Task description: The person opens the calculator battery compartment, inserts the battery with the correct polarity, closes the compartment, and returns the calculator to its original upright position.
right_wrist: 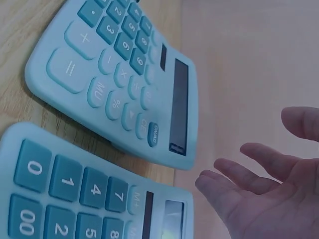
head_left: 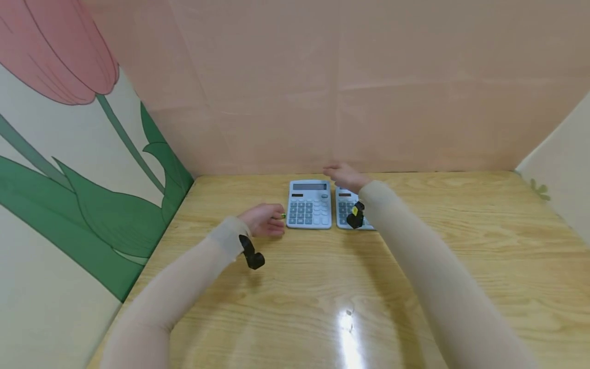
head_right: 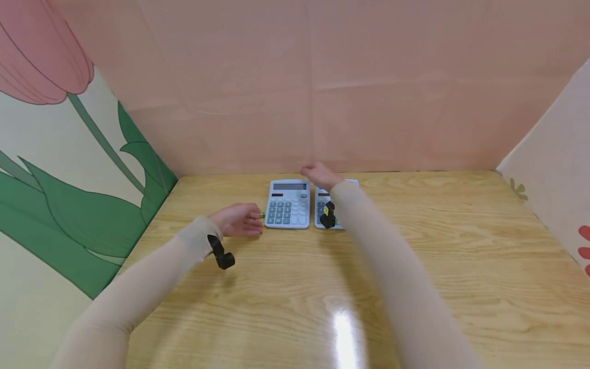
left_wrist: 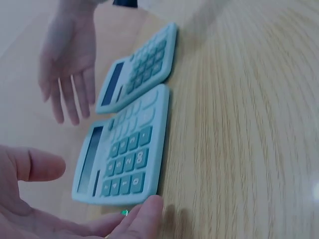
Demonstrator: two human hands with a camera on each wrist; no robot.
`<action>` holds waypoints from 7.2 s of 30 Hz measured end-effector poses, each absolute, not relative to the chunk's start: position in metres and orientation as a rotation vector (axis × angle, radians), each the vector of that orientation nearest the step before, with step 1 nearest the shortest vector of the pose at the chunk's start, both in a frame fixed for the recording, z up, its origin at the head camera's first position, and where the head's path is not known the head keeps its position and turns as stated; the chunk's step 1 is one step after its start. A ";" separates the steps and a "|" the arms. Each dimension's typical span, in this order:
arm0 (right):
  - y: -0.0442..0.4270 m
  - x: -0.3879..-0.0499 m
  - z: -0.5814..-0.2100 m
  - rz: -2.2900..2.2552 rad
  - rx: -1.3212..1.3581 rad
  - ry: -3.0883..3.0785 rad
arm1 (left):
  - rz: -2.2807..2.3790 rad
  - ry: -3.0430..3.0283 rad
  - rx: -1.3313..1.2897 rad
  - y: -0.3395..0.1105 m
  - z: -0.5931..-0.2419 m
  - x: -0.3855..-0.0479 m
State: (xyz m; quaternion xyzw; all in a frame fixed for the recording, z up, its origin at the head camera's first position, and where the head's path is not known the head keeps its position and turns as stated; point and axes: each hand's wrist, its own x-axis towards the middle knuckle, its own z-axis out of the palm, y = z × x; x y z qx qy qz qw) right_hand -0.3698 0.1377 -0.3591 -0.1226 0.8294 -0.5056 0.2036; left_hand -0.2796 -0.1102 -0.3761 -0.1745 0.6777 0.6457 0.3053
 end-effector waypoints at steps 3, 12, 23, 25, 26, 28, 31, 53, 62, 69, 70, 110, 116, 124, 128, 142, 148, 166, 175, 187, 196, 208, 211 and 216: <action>0.134 -0.375 -0.363 -1.387 -0.335 2.356 | 1.739 1.785 -0.502 -0.107 -0.376 -0.280; 0.130 -0.378 -0.365 -1.337 -0.286 2.392 | 1.767 1.772 -0.550 -0.099 -0.374 -0.279; 0.127 -0.378 -0.368 -1.333 -0.287 2.380 | 1.761 1.808 -0.572 -0.094 -0.380 -0.282; 0.127 -0.380 -0.370 -1.317 -0.288 2.389 | 1.765 1.801 -0.581 -0.093 -0.380 -0.282; 0.127 -0.381 -0.371 -1.309 -0.287 2.390 | 1.768 1.798 -0.587 -0.093 -0.380 -0.283; 0.127 -0.382 -0.372 -1.293 -0.286 2.394 | 1.778 1.787 -0.594 -0.092 -0.380 -0.283; 0.127 -0.382 -0.373 -1.290 -0.299 2.380 | 1.790 1.772 -0.599 -0.090 -0.382 -0.283; 0.120 -0.383 -0.376 -1.433 -0.170 2.247 | 1.887 1.705 -0.617 -0.080 -0.382 -0.278; 0.119 -0.384 -0.375 -1.423 -0.112 2.273 | 1.948 1.674 -0.634 -0.082 -0.385 -0.278; 0.121 -0.383 -0.373 -1.375 -0.117 2.348 | 1.955 1.686 -0.663 -0.089 -0.382 -0.279; 0.120 -0.382 -0.372 -1.367 -0.114 2.369 | 1.954 1.690 -0.659 -0.090 -0.381 -0.279; 0.157 -0.364 -0.340 -1.488 -0.100 2.397 | 1.855 1.916 -0.381 -0.094 -0.376 -0.287; 0.164 -0.366 -0.340 -1.506 -0.047 2.391 | 1.834 1.932 -0.367 -0.093 -0.373 -0.287; 0.171 -0.365 -0.339 -1.575 -0.050 2.263 | 1.832 1.947 -0.340 -0.091 -0.370 -0.287; 0.175 -0.363 -0.339 -1.573 -0.068 2.222 | 1.845 1.935 -0.331 -0.091 -0.370 -0.288; 0.188 -0.366 -0.347 -1.560 -0.064 2.169 | 1.924 1.926 -0.368 -0.094 -0.374 -0.290; 0.193 -0.361 -0.342 -1.462 -0.050 2.257 | 1.980 1.927 -0.386 -0.093 -0.374 -0.291; 0.207 -0.358 -0.343 -1.629 -0.105 2.132 | 1.970 2.108 -0.310 -0.093 -0.369 -0.293; 0.212 -0.360 -0.345 -1.754 -0.064 1.980 | 2.024 2.142 -0.223 -0.096 -0.365 -0.290; 0.219 -0.359 -0.343 -1.744 -0.051 1.906 | 1.996 2.258 -0.162 -0.097 -0.364 -0.286; 0.219 -0.361 -0.347 -1.693 -0.030 1.989 | 2.154 2.137 -0.182 -0.092 -0.366 -0.290; 0.217 -0.358 -0.350 -1.671 0.001 2.000 | 2.029 2.212 -0.172 -0.089 -0.370 -0.289; 0.216 -0.358 -0.351 -1.667 0.026 2.019 | 1.984 2.209 -0.157 -0.089 -0.370 -0.289; 0.218 -0.358 -0.352 -1.674 0.061 2.029 | 1.924 2.195 -0.148 -0.088 -0.371 -0.290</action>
